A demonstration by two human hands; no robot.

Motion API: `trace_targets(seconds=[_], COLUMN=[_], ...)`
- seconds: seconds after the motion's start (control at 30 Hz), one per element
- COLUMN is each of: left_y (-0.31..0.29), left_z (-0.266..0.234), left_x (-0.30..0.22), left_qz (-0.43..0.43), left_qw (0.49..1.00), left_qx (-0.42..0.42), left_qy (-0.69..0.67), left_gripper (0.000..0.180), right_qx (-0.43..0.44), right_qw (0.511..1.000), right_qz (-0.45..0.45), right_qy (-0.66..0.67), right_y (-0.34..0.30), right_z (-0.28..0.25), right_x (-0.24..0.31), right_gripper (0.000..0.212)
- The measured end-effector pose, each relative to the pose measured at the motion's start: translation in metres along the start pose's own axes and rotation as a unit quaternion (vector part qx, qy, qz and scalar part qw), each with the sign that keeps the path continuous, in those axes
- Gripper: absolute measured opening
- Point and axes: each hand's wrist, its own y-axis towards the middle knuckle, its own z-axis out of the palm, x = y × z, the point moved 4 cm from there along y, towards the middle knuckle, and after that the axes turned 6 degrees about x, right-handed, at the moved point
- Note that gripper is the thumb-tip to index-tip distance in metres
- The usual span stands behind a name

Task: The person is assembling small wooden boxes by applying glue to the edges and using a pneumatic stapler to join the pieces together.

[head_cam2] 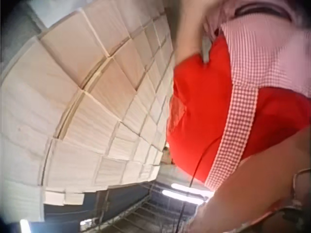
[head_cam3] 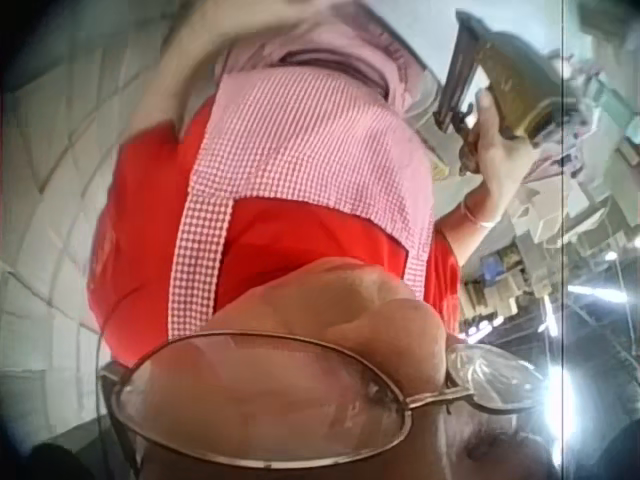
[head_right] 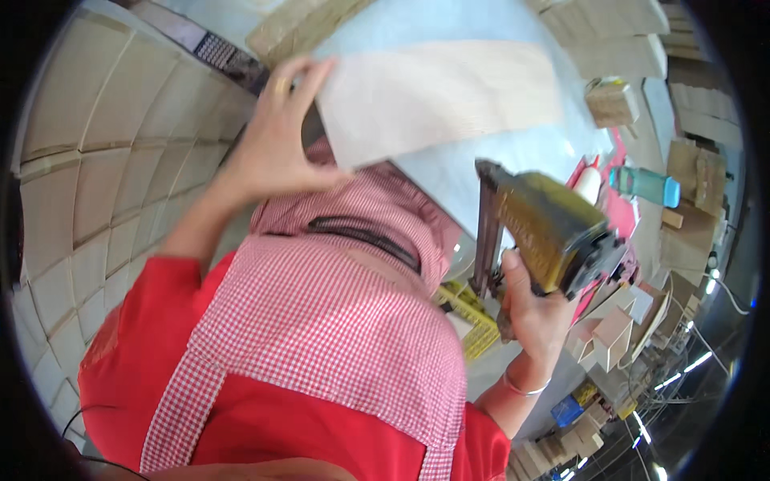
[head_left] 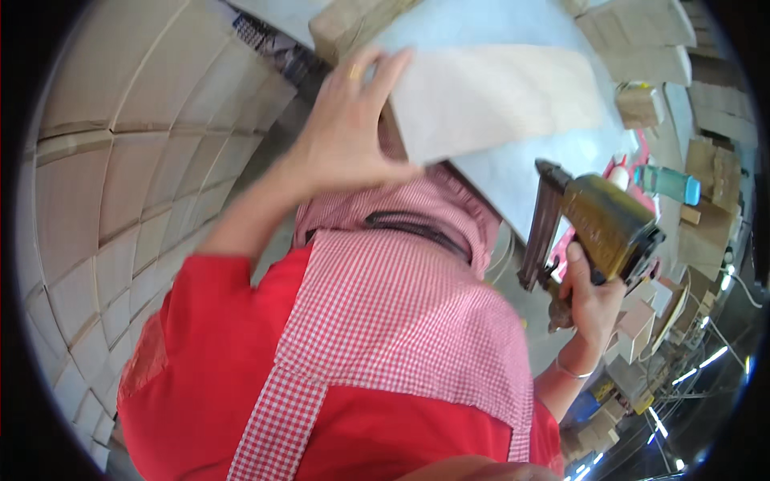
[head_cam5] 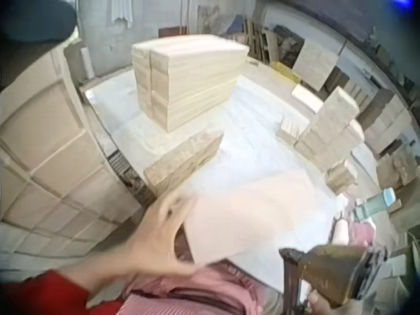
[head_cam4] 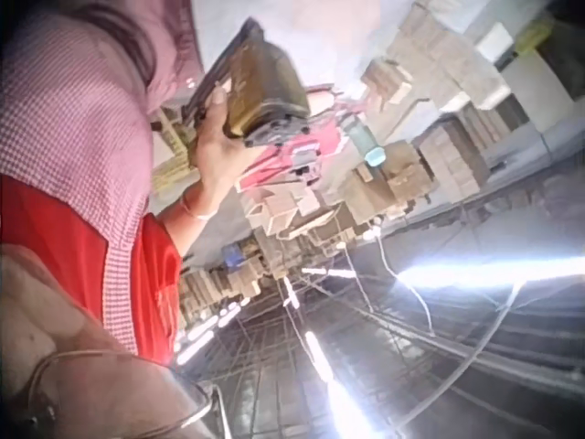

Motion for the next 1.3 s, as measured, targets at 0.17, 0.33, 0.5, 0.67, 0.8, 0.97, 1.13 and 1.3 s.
trace_targets(seconds=[0.17,0.33,0.5,0.67,0.8,0.97,1.13,1.3], left_y=[-0.039,0.027,0.180,0.296,0.310,0.310,0.307,0.304], left_z=[0.048,0.104,0.102,0.121,0.122,0.153,0.133,0.116], left_x=[-0.023,-0.024,0.028,0.098,0.104,0.102,0.092,0.081], left_qz=[-0.025,0.073,0.008,-0.057,0.028,0.017,-0.013,-0.014], left_qw=[0.986,0.921,0.972,0.998,0.994,0.977,0.975,0.973], left_qx=[0.024,0.112,-0.127,0.008,0.058,0.065,0.075,0.061], left_qy=[-0.166,-0.367,-0.196,-0.028,-0.091,-0.200,-0.206,-0.221], left_gripper=[0.080,0.037,0.031,0.037,0.027,0.023,0.022,0.022], right_qx=[-0.033,-0.111,-0.134,-0.126,-0.086,-0.043,-0.015,-0.038], right_qw=[0.997,0.994,0.991,0.985,0.984,0.998,1.000,0.998], right_qz=[-0.068,-0.020,0.009,0.113,0.152,-0.034,0.011,-0.012], right_qy=[-0.020,-0.005,-0.005,0.015,0.016,-0.041,-0.022,-0.038], right_y=[-0.004,-0.021,-0.045,-0.060,-0.054,-0.022,-0.023,-0.034], right_z=[-0.009,-0.021,-0.034,-0.031,-0.022,-0.010,-0.018,-0.038], right_x=[-0.031,-0.064,-0.073,-0.074,-0.082,-0.107,-0.078,-0.072], right_gripper=[0.024,0.026,0.028,0.035,0.029,0.030,0.041,0.033])
